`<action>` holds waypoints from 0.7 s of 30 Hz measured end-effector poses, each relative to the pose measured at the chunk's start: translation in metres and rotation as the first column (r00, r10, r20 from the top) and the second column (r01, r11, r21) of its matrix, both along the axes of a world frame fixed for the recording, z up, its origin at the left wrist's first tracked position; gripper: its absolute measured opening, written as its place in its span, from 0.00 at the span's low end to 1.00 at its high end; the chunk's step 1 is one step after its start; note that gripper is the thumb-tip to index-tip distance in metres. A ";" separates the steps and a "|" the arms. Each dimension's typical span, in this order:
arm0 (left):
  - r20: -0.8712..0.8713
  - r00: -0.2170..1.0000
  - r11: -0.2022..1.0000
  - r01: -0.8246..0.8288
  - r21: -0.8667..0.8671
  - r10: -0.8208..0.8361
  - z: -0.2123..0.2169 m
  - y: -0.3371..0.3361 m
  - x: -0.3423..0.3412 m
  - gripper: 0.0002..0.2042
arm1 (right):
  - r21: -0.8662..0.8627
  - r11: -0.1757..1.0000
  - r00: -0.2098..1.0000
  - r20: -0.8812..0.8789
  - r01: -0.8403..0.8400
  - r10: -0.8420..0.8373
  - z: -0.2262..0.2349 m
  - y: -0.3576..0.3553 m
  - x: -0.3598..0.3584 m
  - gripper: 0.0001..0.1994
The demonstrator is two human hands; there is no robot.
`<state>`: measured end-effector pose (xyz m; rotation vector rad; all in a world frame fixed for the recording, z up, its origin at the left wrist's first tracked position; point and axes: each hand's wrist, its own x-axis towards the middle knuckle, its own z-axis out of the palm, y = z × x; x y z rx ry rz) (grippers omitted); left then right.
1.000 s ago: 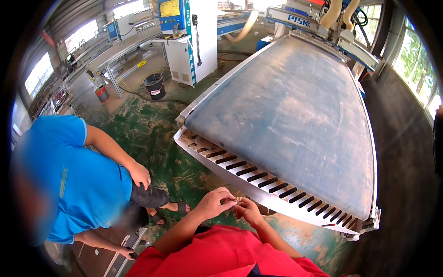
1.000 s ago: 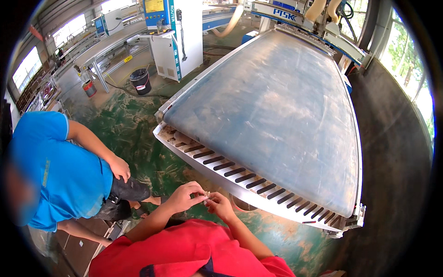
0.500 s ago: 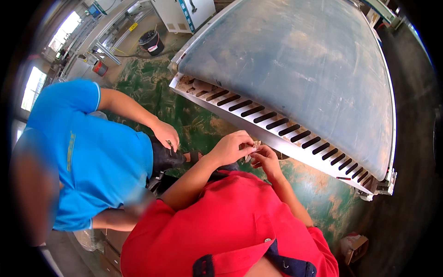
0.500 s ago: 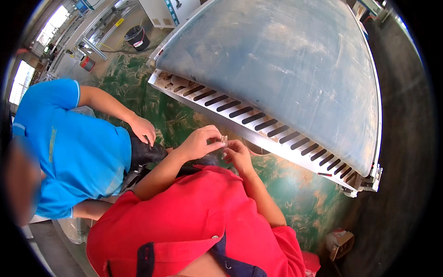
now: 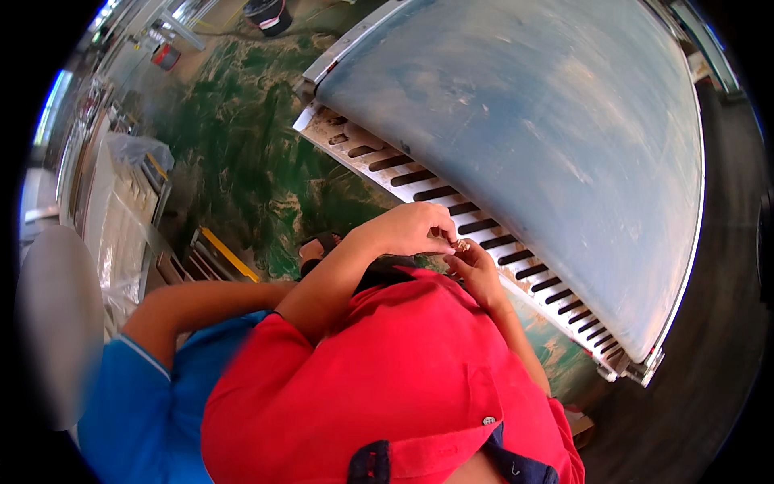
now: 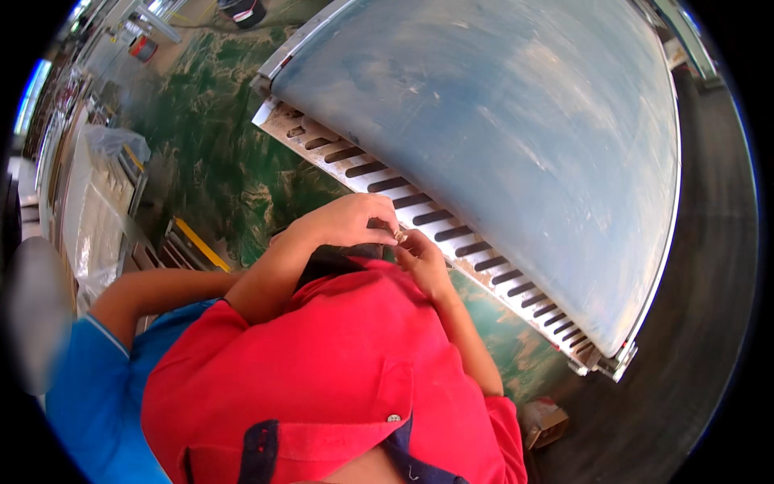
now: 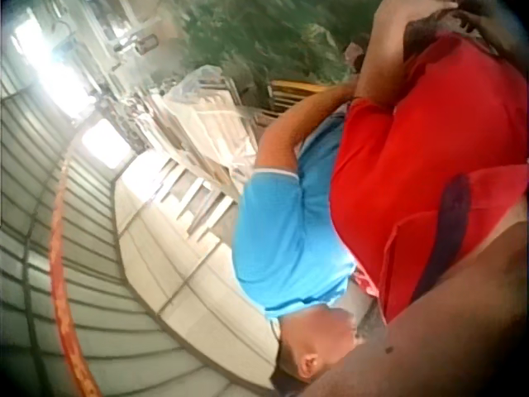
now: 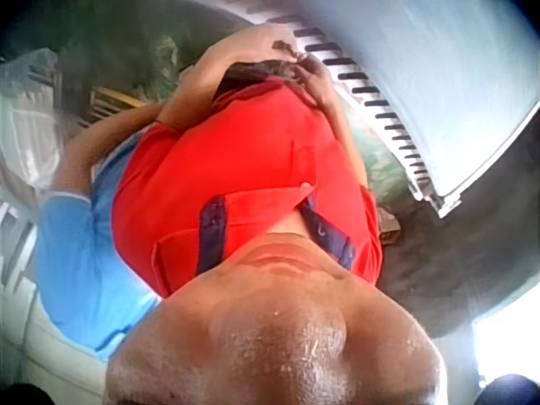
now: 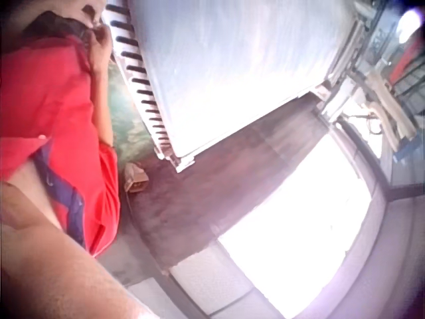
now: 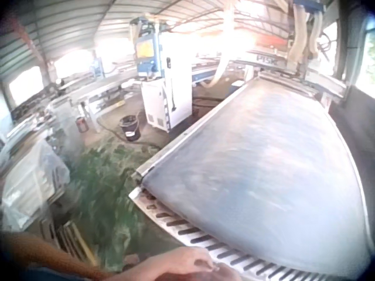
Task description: The person uses a thin wooden stick to scrape sawdust and debris from the slots of a large metal machine component. The person repeatedly inserts the stick into the gaps to dislodge material and then removes it. A coworker is visible nearby, occasionally using a phone.
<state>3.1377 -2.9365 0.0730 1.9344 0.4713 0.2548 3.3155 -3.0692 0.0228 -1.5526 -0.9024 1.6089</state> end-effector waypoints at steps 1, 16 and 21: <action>0.009 1.000 1.000 -0.004 -0.010 0.004 0.000 0.008 -0.004 0.08 | 0.010 0.999 0.999 0.001 -0.037 0.037 0.000 0.009 -0.001 0.10; -0.196 0.807 0.825 -0.565 0.018 0.557 0.026 0.063 -0.096 0.07 | 0.171 0.964 0.978 -0.017 -0.203 0.209 0.013 0.092 0.007 0.16; -0.278 0.646 0.697 -0.699 0.161 0.711 0.016 0.092 -0.178 0.08 | 0.163 0.979 0.984 -0.107 -0.121 0.139 0.010 0.118 0.006 0.14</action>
